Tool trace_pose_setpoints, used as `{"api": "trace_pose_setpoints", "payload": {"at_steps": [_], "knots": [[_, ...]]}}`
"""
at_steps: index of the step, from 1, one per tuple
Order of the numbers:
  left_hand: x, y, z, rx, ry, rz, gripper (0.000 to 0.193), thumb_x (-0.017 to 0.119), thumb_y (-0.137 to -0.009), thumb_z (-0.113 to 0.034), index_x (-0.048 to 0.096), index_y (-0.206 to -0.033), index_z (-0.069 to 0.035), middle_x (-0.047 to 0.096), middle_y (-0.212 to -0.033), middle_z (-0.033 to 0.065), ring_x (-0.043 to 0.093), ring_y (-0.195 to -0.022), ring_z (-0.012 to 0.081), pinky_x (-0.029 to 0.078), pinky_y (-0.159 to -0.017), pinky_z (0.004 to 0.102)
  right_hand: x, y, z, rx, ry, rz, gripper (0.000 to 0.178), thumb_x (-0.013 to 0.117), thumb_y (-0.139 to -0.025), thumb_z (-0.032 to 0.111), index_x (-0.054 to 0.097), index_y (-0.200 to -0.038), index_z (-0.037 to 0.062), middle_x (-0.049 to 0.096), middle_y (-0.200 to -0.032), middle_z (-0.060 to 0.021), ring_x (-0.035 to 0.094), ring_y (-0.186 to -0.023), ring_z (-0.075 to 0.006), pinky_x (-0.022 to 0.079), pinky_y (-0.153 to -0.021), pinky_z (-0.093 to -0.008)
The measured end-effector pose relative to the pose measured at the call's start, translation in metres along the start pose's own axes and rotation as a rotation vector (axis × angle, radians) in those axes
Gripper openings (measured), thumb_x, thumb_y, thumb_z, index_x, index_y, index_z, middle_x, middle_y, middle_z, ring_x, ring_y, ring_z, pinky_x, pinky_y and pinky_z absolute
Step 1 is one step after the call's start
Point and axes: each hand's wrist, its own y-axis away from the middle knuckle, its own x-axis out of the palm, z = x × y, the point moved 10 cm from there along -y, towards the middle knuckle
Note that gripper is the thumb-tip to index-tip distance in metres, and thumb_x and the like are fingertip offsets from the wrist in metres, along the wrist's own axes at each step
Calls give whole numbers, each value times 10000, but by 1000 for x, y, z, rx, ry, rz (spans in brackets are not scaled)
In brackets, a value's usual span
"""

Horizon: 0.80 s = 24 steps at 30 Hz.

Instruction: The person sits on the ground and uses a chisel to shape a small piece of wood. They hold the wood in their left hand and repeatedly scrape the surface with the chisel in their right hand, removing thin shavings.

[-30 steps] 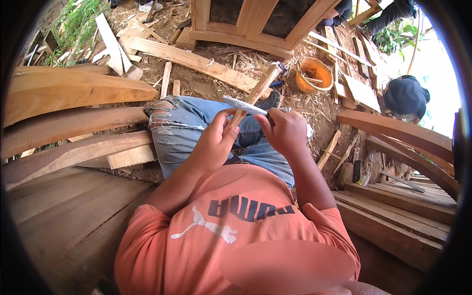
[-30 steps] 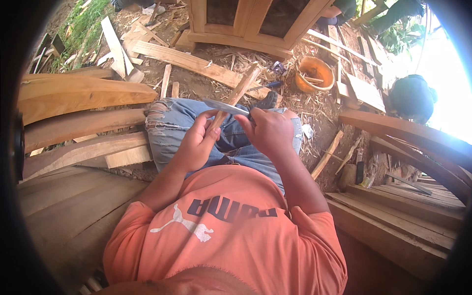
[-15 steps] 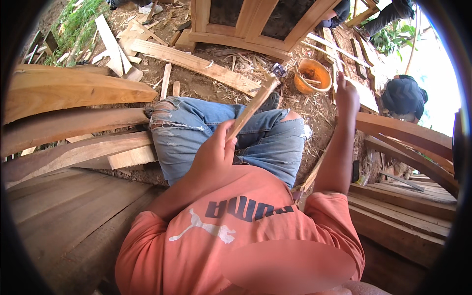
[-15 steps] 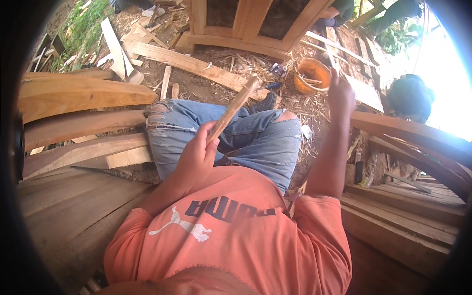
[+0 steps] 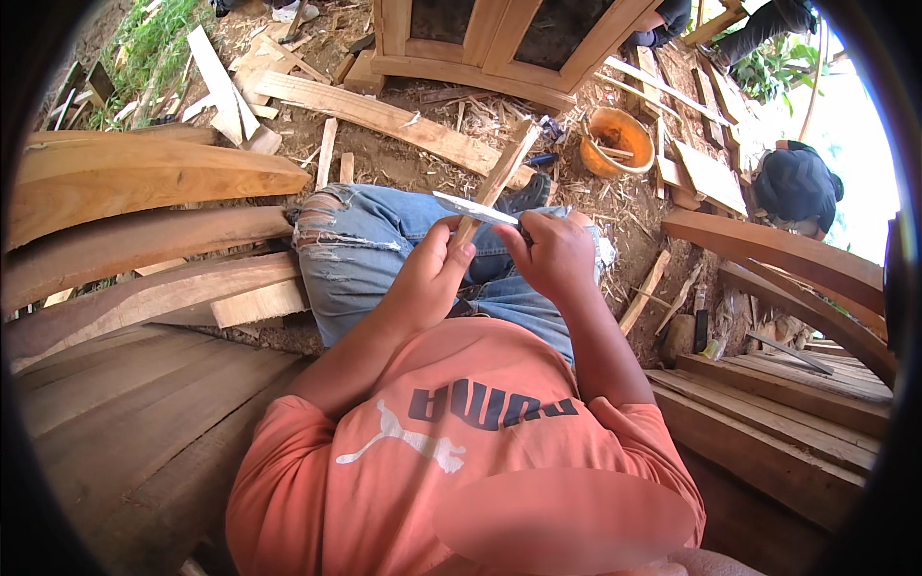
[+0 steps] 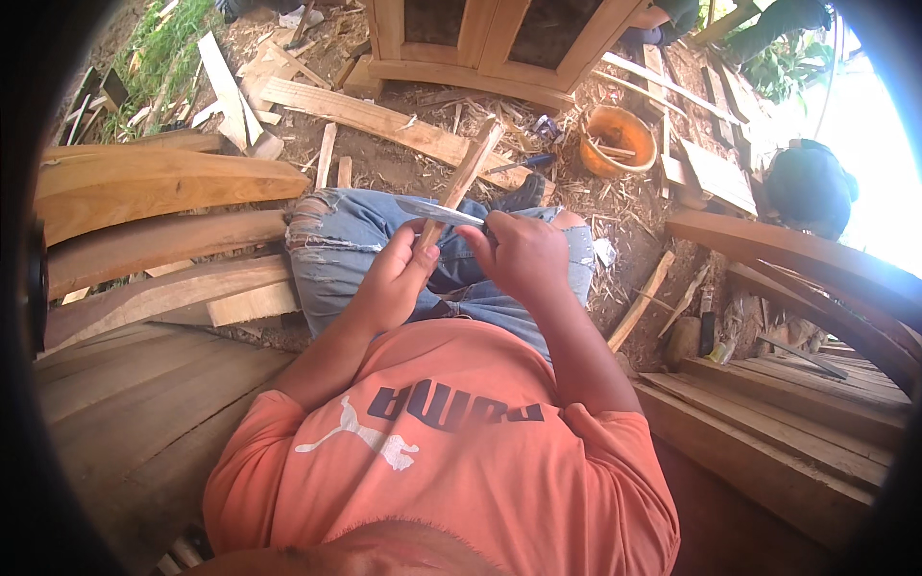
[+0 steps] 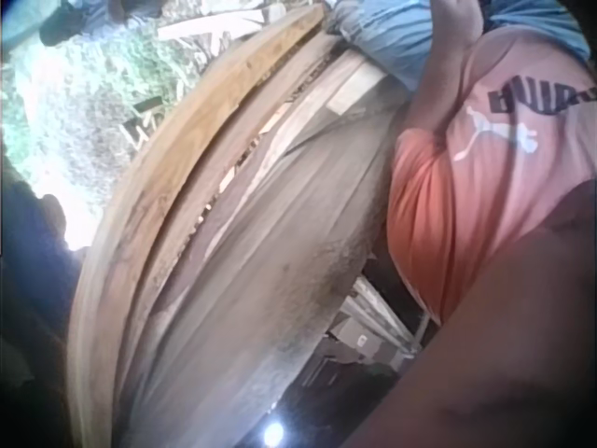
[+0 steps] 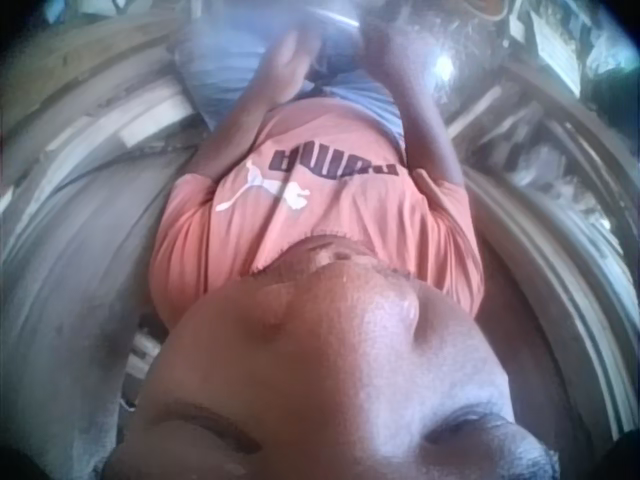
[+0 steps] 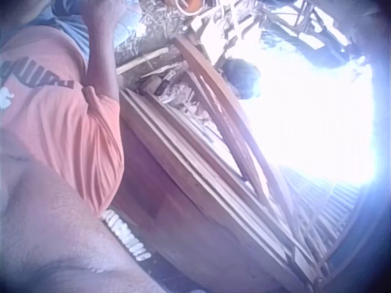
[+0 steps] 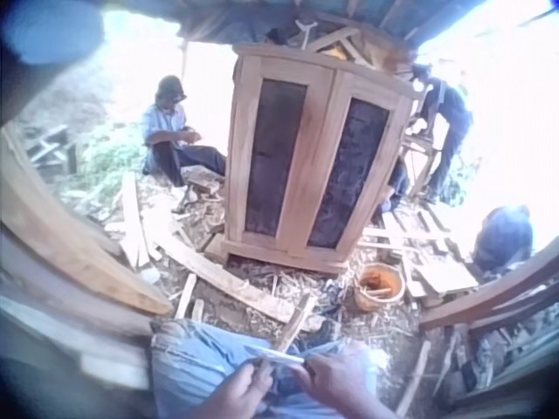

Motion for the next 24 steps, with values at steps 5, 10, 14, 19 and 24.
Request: {"api": "trace_pose_setpoints", "payload": {"at_steps": [5,10,14,19,24], "knots": [[-1,4,-9,-34,-190,-16,343,516,-1107,-199,497,-1382,6,561,-835,64,503,-730,127,441,-690,308,-8,-6,-12,31,76,-23,537,679,-946,547,577,-660,104,595,-573,-107,614,-538,-347,451,-501,-459],[-1,14,-27,139,-342,-111,346,503,-1099,-184,484,-1399,-13,658,-884,180,662,-775,332,489,-697,413,-19,-14,-16,37,65,-2,548,665,-966,542,572,-661,96,560,-571,-129,593,-535,-360,442,-499,-461],[-5,17,-34,98,-466,-124,358,512,-1085,-173,477,-1418,-46,711,-1016,251,696,-914,466,513,-716,497,-22,-19,-21,31,83,-22,548,656,-970,556,582,-671,102,580,-590,-129,606,-544,-363,460,-510,-463],[-6,20,-37,72,-531,-126,368,526,-1077,-180,474,-1424,-65,714,-1006,247,703,-899,462,524,-717,504,-25,-34,-114,357,228,-137,581,568,-994,625,711,-799,97,698,-722,-146,705,-687,-353,548,-629,-473],[-6,30,-36,123,-518,-134,366,534,-1076,-182,482,-1418,-61,709,-973,232,707,-870,440,527,-710,480,-75,-33,-245,745,218,-118,709,356,-1053,693,789,-1089,133,733,-841,-174,711,-756,-346,544,-700,-473]]}}
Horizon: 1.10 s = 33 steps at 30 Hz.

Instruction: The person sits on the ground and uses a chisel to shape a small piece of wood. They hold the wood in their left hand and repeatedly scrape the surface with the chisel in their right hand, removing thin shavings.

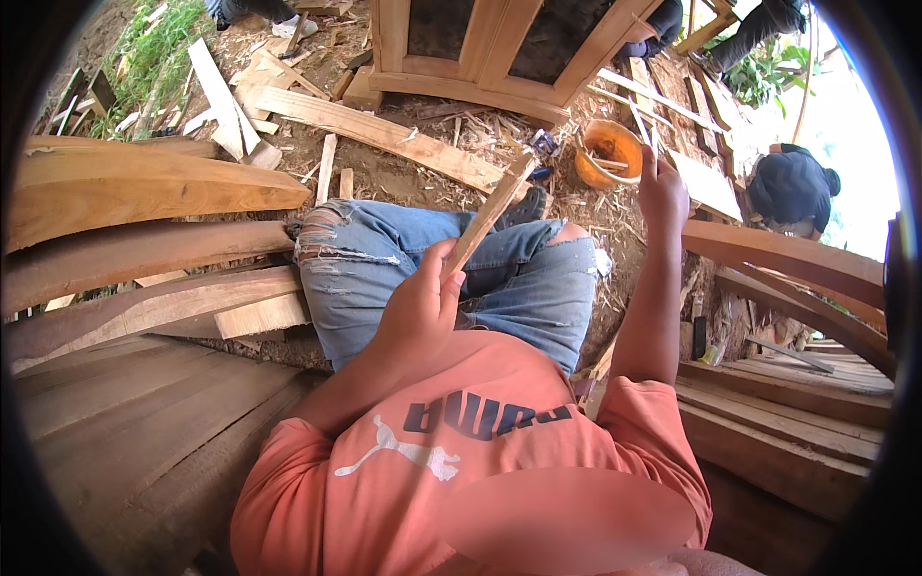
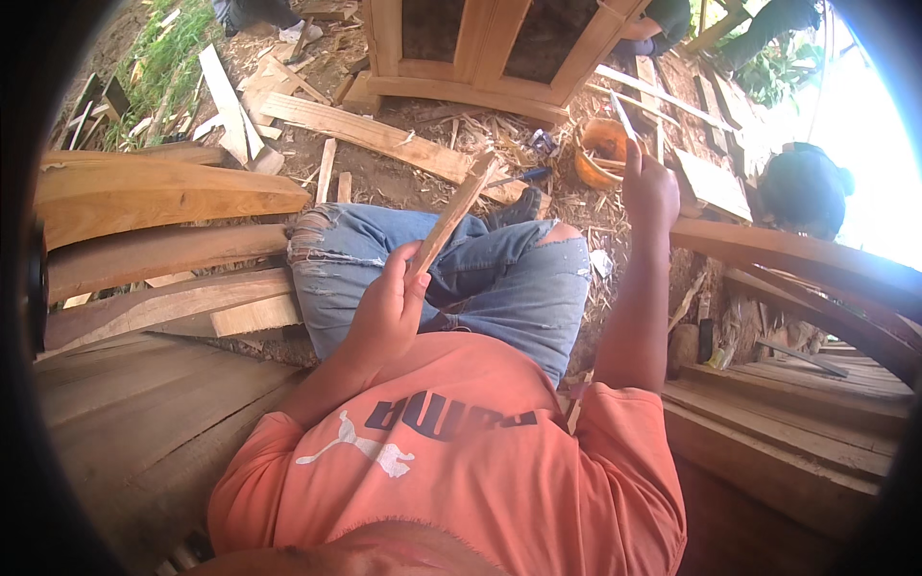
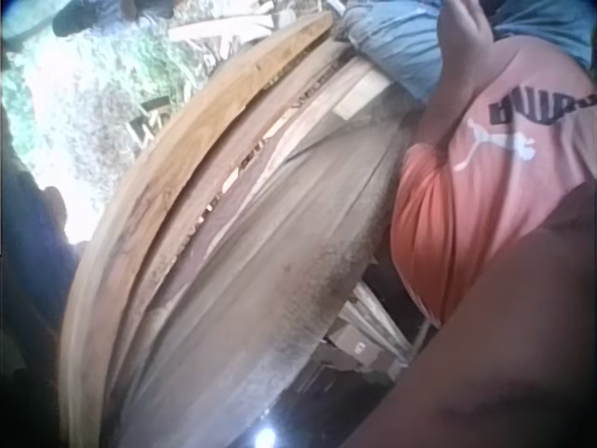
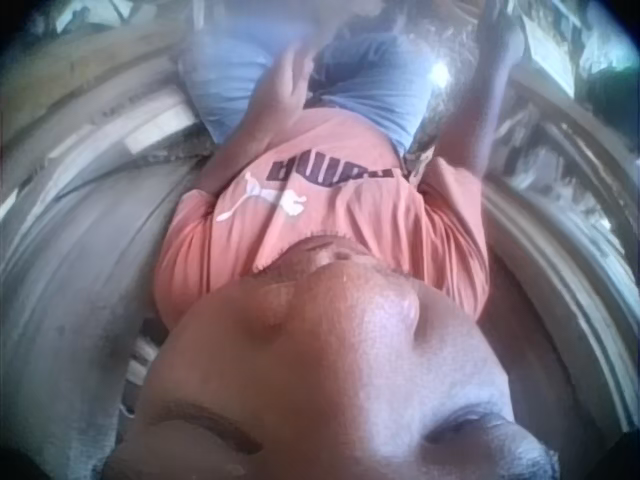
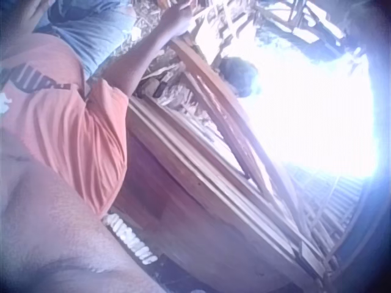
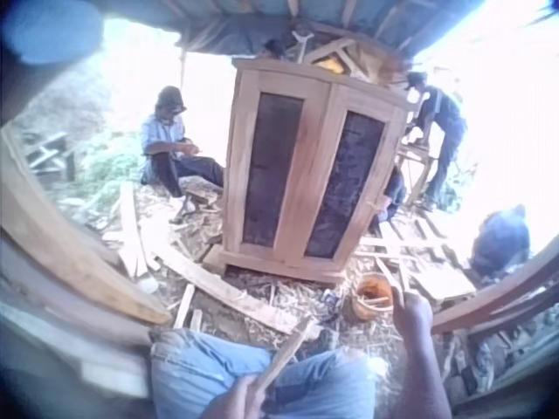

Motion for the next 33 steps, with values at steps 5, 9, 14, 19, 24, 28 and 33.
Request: {"api": "trace_pose_setpoints", "payload": {"at_steps": [5,9,14,19,24,28,33], "knots": [[-8,-12,-6,4,-122,-41,360,551,-1065,-166,507,-1405,-56,714,-998,241,702,-923,452,532,-744,480,-12,114,113,-436,-128,-14,479,636,-995,524,688,-799,91,675,-682,-137,672,-636,-375,518,-607,-493],[-8,-13,-11,82,-258,-95,360,594,-1031,-158,545,-1372,-54,724,-1044,228,704,-914,442,547,-735,494,-3,172,162,-637,-142,139,517,675,-961,528,609,-688,94,607,-614,-134,618,-569,-377,476,-537,-475],[-5,-12,-11,128,-325,-98,351,606,-1016,-136,557,-1351,-44,722,-1047,230,701,-920,446,548,-729,499,4,162,153,-656,-121,110,538,665,-964,539,587,-661,101,608,-613,-114,622,-567,-362,467,-525,-473],[-8,-21,-20,117,-363,-119,337,602,-1019,-140,562,-1338,-42,724,-1011,219,703,-906,440,549,-714,502,5,130,147,-671,8,82,552,585,-994,587,661,-733,107,683,-697,-117,686,-651,-348,513,-591,-475],[-19,-3,-10,101,-317,-122,315,583,-1038,-152,557,-1336,-53,718,-989,221,705,-882,426,550,-695,483,-8,-10,-18,89,114,49,619,397,-1071,592,784,-997,115,770,-892,-156,749,-847,-360,558,-751,-506],[-18,-7,13,34,-58,-38,313,562,-1075,-184,528,-1358,-55,667,-888,109,670,-716,242,530,-625,359,-12,4,4,2,46,116,639,405,-1063,605,787,-974,100,767,-865,-155,737,-821,-376,558,-755,-508],[10,-16,35,-265,488,227,332,541,-1097,-217,508,-1358,-15,623,-942,69,595,-812,106,479,-709,276,-9,133,123,-518,-209,78,526,681,-951,548,623,-718,80,615,-631,-142,629,-599,-364,489,-588,-480]]}}
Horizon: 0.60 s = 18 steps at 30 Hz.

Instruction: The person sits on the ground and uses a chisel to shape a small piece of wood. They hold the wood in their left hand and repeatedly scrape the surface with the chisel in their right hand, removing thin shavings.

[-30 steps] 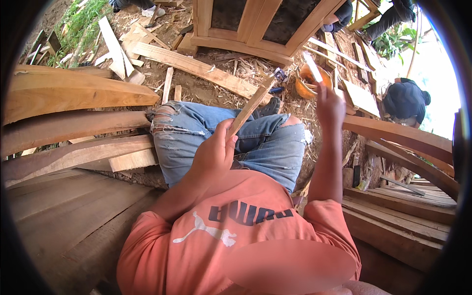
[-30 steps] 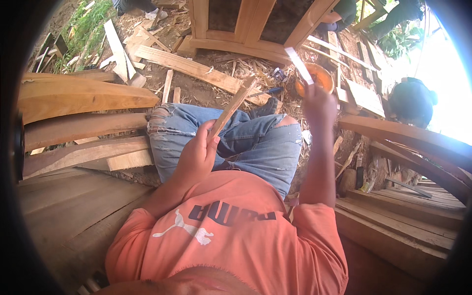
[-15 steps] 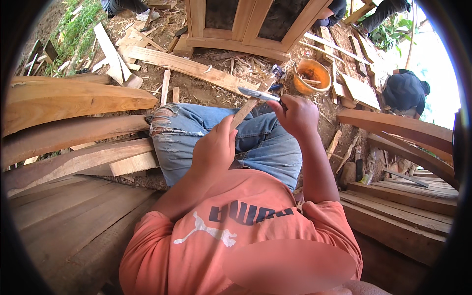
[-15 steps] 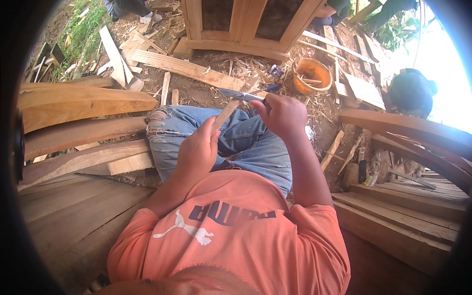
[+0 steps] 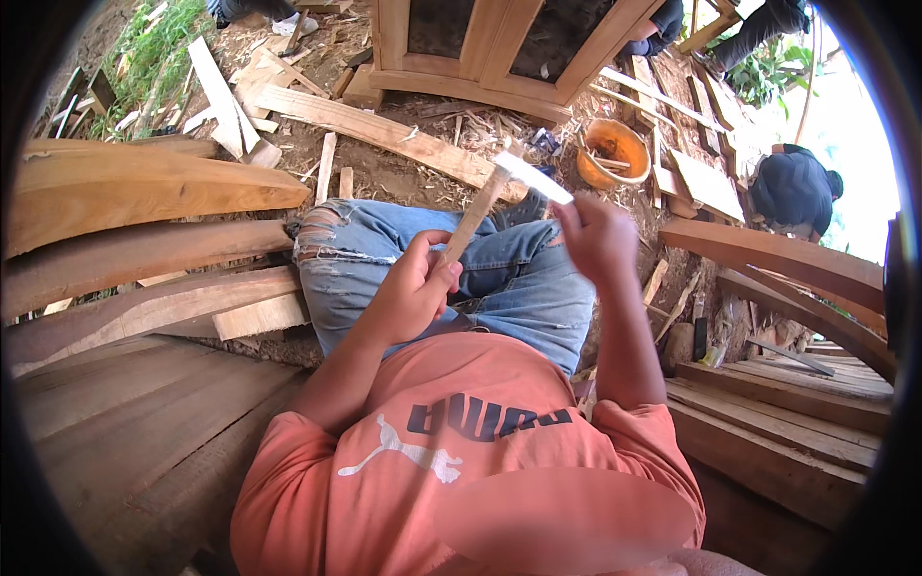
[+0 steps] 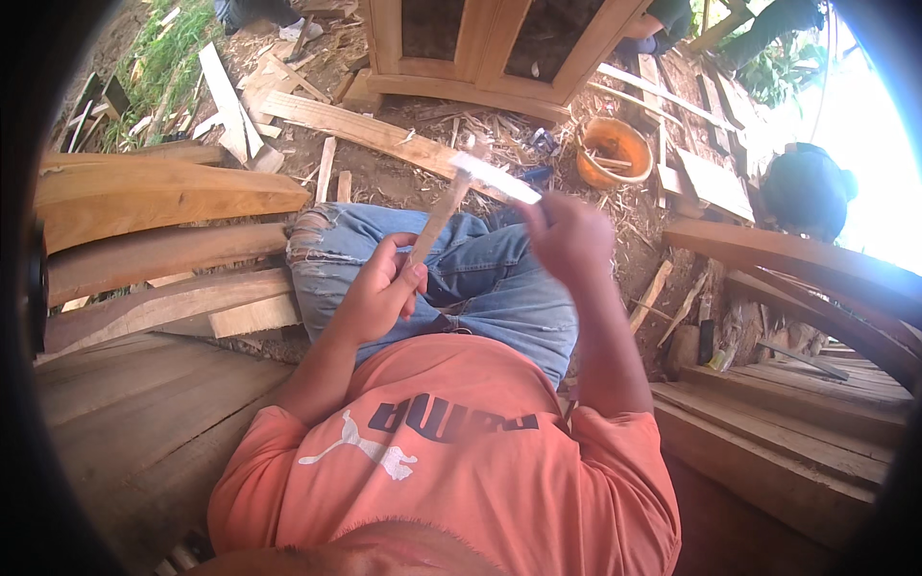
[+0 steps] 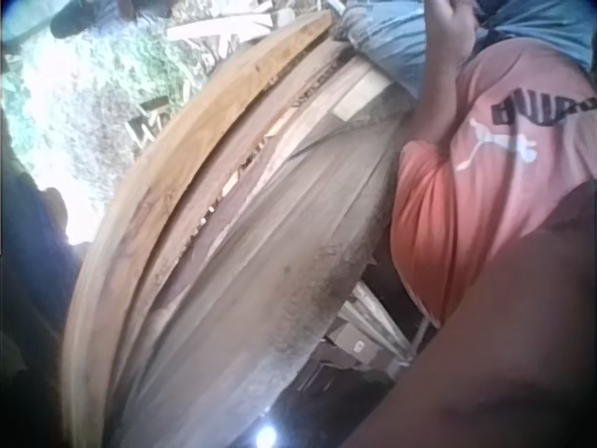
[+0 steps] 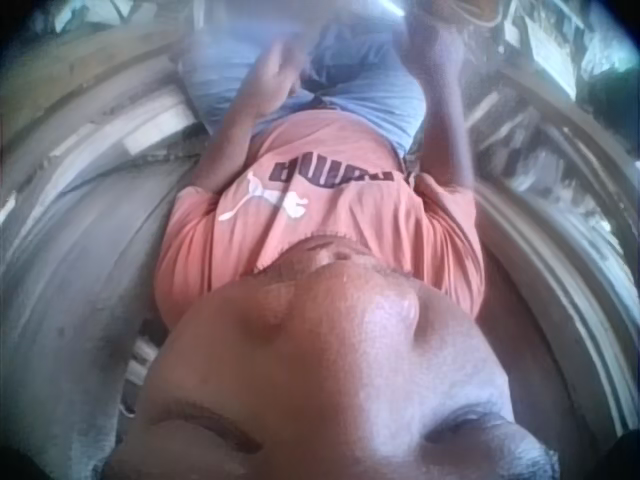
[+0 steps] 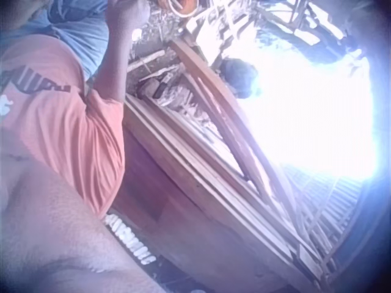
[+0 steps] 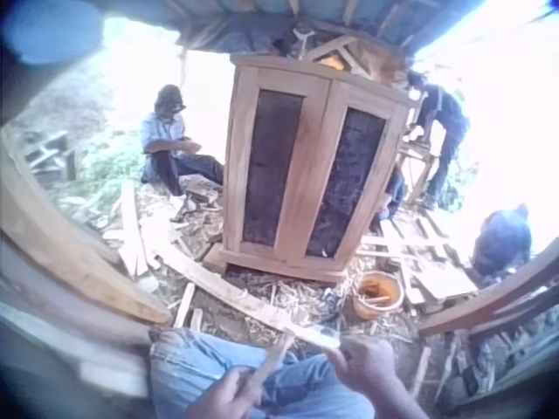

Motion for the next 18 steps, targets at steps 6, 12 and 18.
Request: {"api": "trace_pose_setpoints", "payload": {"at_steps": [6,12,18], "knots": [[15,-1,-5,108,-29,-3,358,514,-1112,-235,495,-1388,-8,613,-879,51,547,-758,85,450,-674,285,31,28,53,-189,39,103,548,670,-936,591,604,-669,118,611,-588,-106,640,-573,-357,450,-513,-476],[15,11,-19,205,-403,-135,358,514,-1107,-225,501,-1404,-26,636,-833,105,578,-696,180,469,-662,338,24,9,19,-59,67,32,536,651,-961,574,658,-699,106,674,-659,-110,684,-622,-339,521,-580,-470],[20,29,-30,220,-361,-138,367,523,-1107,-207,509,-1403,10,621,-848,46,494,-708,88,429,-647,286,-22,-41,-158,467,149,-100,681,433,-1043,657,791,-1000,80,701,-738,-211,702,-749,-414,514,-716,-549]]}}
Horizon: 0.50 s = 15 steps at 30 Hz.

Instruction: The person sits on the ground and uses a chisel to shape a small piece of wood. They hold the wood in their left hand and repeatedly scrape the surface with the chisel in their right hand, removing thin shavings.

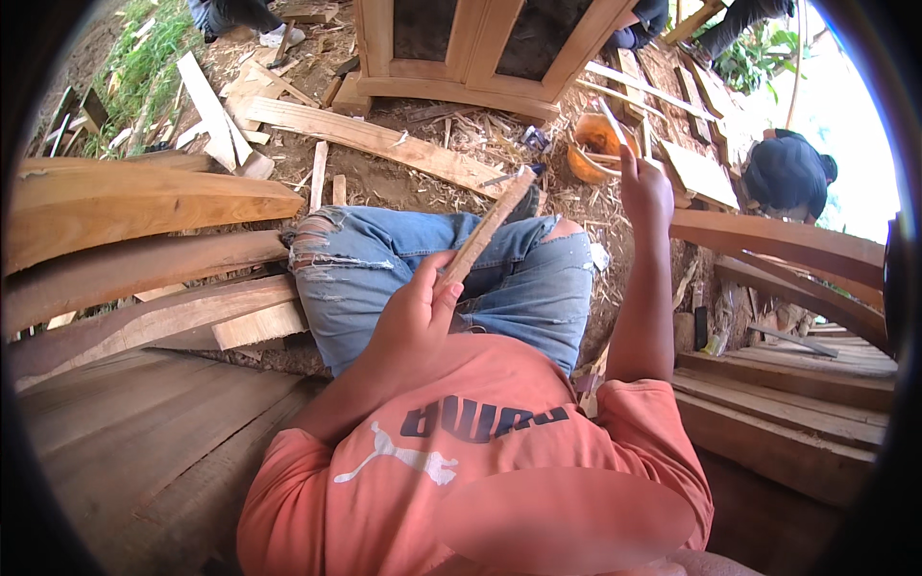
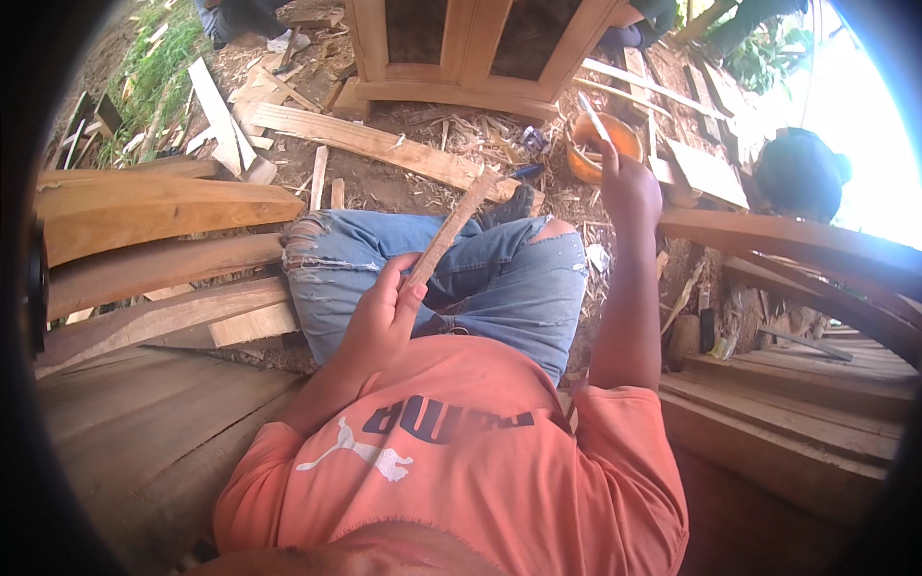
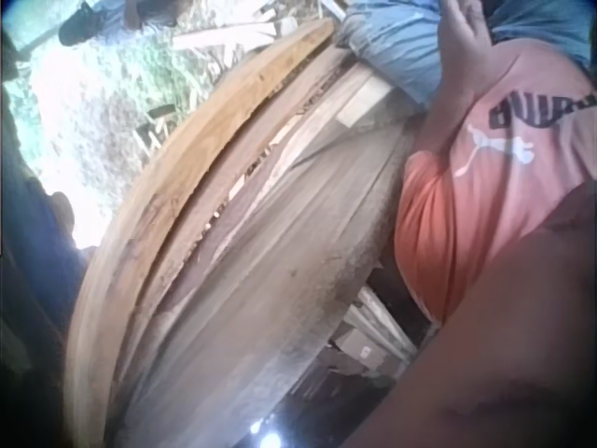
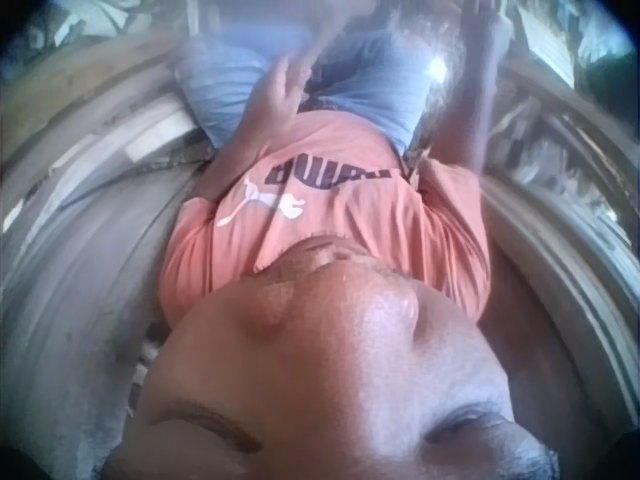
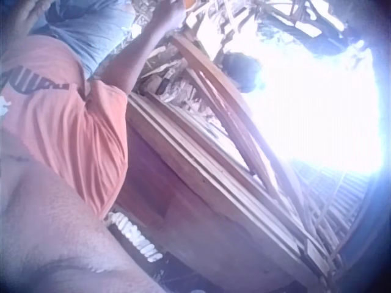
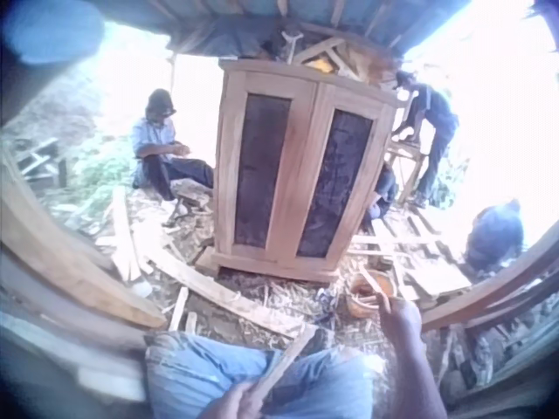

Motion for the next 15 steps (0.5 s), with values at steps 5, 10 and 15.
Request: {"api": "trace_pose_setpoints", "payload": {"at_steps": [5,10,15], "knots": [[-7,-16,19,-43,47,-46,360,559,-1089,-166,531,-1383,41,656,-906,34,515,-746,74,445,-672,265,-11,100,120,-462,-139,-40,410,666,-987,476,740,-821,108,629,-624,-144,640,-570,-350,493,-568,-474],[-10,-21,10,26,-51,-93,340,574,-1075,-142,541,-1364,33,711,-973,100,600,-789,113,494,-728,286,-8,174,179,-701,-106,107,532,684,-953,519,585,-646,96,557,-541,-128,592,-512,-372,450,-499,-469],[-13,-15,2,70,-175,-133,333,588,-1057,-141,556,-1347,20,729,-998,218,722,-834,293,532,-755,358,-1,148,165,-665,-55,105,560,655,-946,587,601,-649,115,581,-555,-108,630,-545,-344,469,-504,-463]]}}
